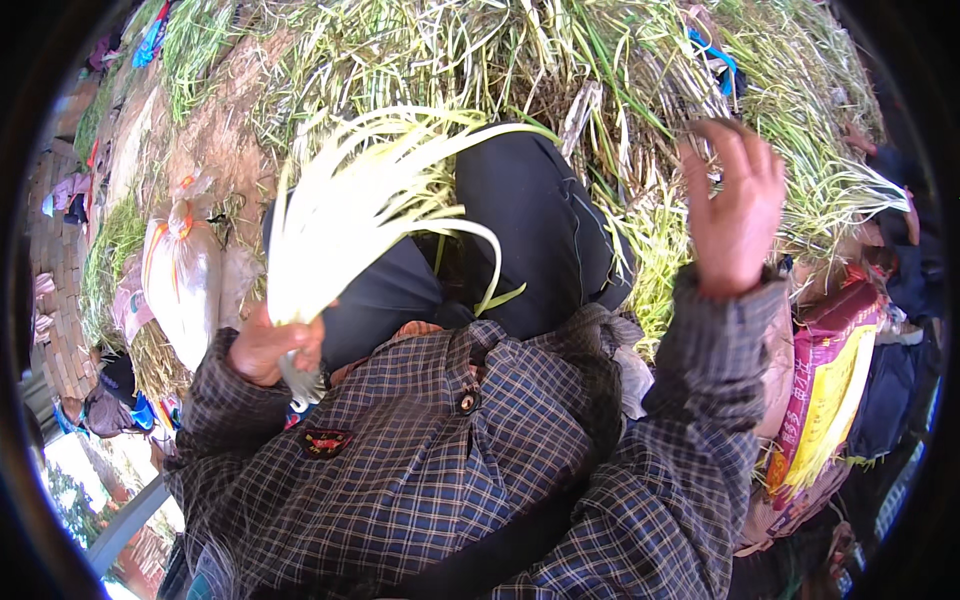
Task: The person gathers long grass-like stalks from a large pile, aligns them into bundles, and ties them using strips of the same material. The person repeatedly forms and secures bundles by hand.
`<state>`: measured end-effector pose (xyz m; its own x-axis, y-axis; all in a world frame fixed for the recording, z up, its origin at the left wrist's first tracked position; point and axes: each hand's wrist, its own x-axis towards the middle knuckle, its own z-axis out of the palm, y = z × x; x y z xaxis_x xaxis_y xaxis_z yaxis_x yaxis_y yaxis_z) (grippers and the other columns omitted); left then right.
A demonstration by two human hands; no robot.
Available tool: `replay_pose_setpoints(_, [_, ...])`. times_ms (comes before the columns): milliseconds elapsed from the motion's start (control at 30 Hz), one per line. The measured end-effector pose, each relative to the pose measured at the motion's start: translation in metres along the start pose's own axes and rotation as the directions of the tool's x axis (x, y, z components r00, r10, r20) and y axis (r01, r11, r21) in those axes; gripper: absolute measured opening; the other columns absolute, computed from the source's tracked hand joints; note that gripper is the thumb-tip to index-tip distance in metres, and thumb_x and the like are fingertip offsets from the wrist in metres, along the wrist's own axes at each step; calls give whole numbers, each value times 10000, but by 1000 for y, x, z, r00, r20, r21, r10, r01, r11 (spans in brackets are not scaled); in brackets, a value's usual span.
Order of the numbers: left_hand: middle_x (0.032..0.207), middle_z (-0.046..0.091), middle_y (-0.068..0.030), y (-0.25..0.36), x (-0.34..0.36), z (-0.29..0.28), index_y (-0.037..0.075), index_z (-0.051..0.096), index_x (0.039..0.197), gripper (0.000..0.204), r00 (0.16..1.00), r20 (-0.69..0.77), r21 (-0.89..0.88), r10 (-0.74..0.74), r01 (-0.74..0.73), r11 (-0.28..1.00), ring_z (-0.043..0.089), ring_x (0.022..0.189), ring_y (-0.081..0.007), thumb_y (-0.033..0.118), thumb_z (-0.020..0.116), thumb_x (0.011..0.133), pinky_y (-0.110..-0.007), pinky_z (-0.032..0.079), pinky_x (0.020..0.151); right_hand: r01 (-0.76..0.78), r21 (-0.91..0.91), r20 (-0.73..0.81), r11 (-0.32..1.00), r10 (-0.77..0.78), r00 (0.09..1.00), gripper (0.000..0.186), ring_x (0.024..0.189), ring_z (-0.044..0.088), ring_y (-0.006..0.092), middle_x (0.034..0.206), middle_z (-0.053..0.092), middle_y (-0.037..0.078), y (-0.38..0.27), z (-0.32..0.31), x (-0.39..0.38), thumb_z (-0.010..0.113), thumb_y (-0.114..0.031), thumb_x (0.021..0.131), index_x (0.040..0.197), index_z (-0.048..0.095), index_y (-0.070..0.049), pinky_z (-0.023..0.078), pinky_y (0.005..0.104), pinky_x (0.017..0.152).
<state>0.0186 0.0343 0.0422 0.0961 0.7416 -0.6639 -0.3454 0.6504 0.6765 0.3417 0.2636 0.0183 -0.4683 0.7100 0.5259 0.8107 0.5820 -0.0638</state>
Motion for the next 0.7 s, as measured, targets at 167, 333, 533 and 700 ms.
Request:
replay_pose_setpoints(167, [650, 516, -49, 52, -6, 2, 0, 453, 1021, 377, 991, 25, 207, 130, -132, 969, 453, 497, -84, 177, 635, 743, -205, 387, 465, -483, 875, 429, 40, -529, 733, 389, 870, 554, 187, 909, 576, 123, -106, 6, -18, 660, -168, 708, 1026, 516, 2, 442, 306, 748])
replay_pose_setpoints(333, [774, 544, -13, 68, -5, 15, -4, 422, 1128, 389, 981, 191, 509, 22, -118, 853, 492, 581, -51, 100, 577, 786, -206, 425, 531, -646, 302, 396, -702, -524, 754, 629, 1086, 428, 259, 1151, 469, 144, -167, 28, -3, 675, -208, 703, 1213, 358, -22, 321, 394, 927])
replay_pose_setpoints(533, [1027, 547, -60, 35, -6, -10, -4, 433, 1150, 465, 966, 7, 628, -259, 197, 753, 503, 898, -112, 123, 614, 741, -247, 400, 777, -279, 186, 577, -942, -125, 808, 386, 994, 496, 263, 1035, 542, 127, -86, 54, -21, 467, -340, 835, 1066, 473, -30, 349, 408, 896])
replay_pose_setpoints(700, [909, 569, -37, -27, -20, -45, 9, 484, 1095, 444, 886, -134, 555, -445, 439, 707, 531, 786, -107, 136, 642, 700, -233, 432, 689, -731, 369, 913, -574, 76, 401, 258, 880, 539, 198, 931, 568, 100, -53, 78, -76, 449, -240, 861, 994, 512, -27, 412, 326, 815])
